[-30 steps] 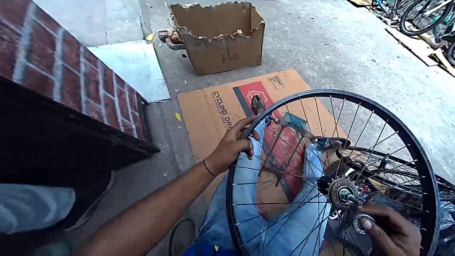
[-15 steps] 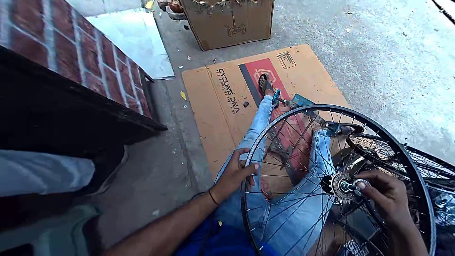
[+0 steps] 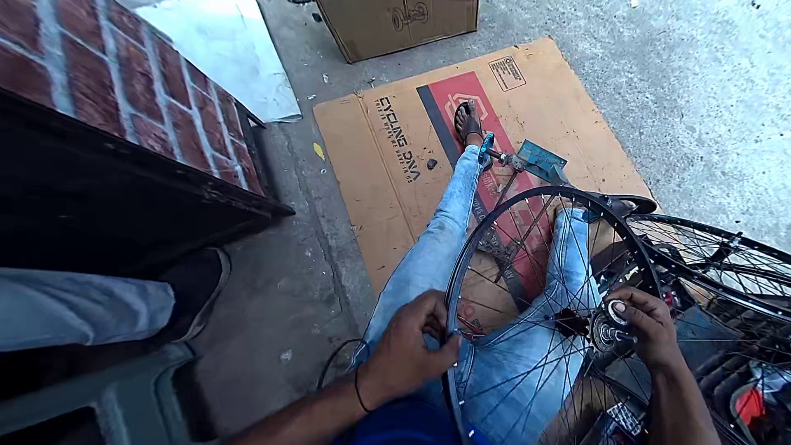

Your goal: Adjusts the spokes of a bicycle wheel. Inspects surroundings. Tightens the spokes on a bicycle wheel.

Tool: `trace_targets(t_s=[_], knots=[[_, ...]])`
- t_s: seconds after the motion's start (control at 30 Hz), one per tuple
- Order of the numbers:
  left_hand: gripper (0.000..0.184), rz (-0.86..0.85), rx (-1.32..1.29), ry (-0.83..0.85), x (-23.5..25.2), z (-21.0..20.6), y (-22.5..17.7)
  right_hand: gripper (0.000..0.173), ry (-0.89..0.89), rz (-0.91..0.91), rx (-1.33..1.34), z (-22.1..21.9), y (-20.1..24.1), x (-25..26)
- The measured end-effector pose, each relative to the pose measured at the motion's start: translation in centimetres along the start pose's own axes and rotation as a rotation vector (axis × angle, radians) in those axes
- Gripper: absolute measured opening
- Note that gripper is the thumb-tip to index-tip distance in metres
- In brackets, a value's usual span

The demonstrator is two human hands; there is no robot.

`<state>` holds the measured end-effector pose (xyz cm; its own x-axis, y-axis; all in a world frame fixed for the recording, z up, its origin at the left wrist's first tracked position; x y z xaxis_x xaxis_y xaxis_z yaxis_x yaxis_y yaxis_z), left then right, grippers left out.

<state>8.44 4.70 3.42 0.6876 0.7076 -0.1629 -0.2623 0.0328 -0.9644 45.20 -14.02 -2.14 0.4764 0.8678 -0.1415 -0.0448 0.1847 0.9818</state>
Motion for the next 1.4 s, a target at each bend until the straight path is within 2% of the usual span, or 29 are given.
trace_targets(t_s=[0.07, 0.13, 0.17, 0.3, 0.37, 0.5, 0.6, 0.7, 0.77, 0.87, 1.0, 1.17, 1.4], knots=[[0.053, 0.013, -0.014, 0.084, -2.2, -2.3, -0.5, 0.022, -0.005, -0.029, 0.022, 0.3, -0.5, -0.5], [0.083, 0.029, -0.021, 0.105, -2.3, -2.7, -0.9, 0.022, -0.006, -0.037, 0.022, 0.3, -0.5, -1.1], [0.091, 0.046, -0.024, 0.111, -1.6, -2.4, -1.0, 0.021, -0.002, -0.042, 0.018, 0.1, -0.5, -1.5], [0.086, 0.161, 0.033, 0.113, 4.9, -1.7, -1.4, 0.019, 0.023, -0.035, -0.003, -0.9, 0.1, -1.0], [0.074, 0.184, 0.053, 0.099, 6.6, -1.3, -1.4, 0.018, 0.025, -0.034, -0.006, -1.2, 0.1, -0.5], [0.063, 0.043, 0.13, 0.093, 4.5, -1.2, -1.0, 0.019, -0.074, 0.004, -0.017, -1.1, 0.8, -0.8], [0.054, -0.006, 0.097, 0.025, 1.5, -1.4, 1.4, 0.024, -0.193, 0.154, -0.063, -2.0, 5.8, -1.2], [0.052, 0.003, 0.089, -0.018, 0.1, -0.9, 2.6, 0.026, -0.209, 0.226, -0.007, -6.1, 11.1, -2.5], [0.054, 0.027, 0.11, -0.027, -0.2, -0.4, 3.0, 0.027, -0.176, 0.204, 0.037, -10.3, 12.6, -3.3], [0.055, 0.048, 0.07, -0.028, -0.5, -0.2, 3.3, 0.029, -0.101, 0.112, -0.017, -16.4, 11.5, -3.3], [0.056, 0.052, 0.008, -0.007, -0.4, -0.4, 2.9, 0.019, -0.019, 0.0, -0.319, -20.8, 8.7, -1.9], [0.057, 0.054, -0.029, -0.002, -0.3, -0.5, 2.8, 0.023, 0.03, 0.075, -0.577, -22.2, 8.5, -0.3], [0.057, 0.048, -0.048, 0.006, -0.1, -0.6, 2.6, 0.026, -0.008, 0.147, -0.673, -22.0, 7.8, -0.1]])
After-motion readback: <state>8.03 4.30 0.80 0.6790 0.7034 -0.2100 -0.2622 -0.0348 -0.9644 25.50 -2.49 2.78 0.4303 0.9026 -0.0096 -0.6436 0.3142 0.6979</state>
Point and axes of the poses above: each hand's wrist, its own x-axis towards the middle knuckle, its own z-axis out of the back of the hand, y = z × x, the point moved 7 cm from there along x, towards the middle knuckle, and after that the axes turned 2 degrees about -y, right-handed, at the moved point
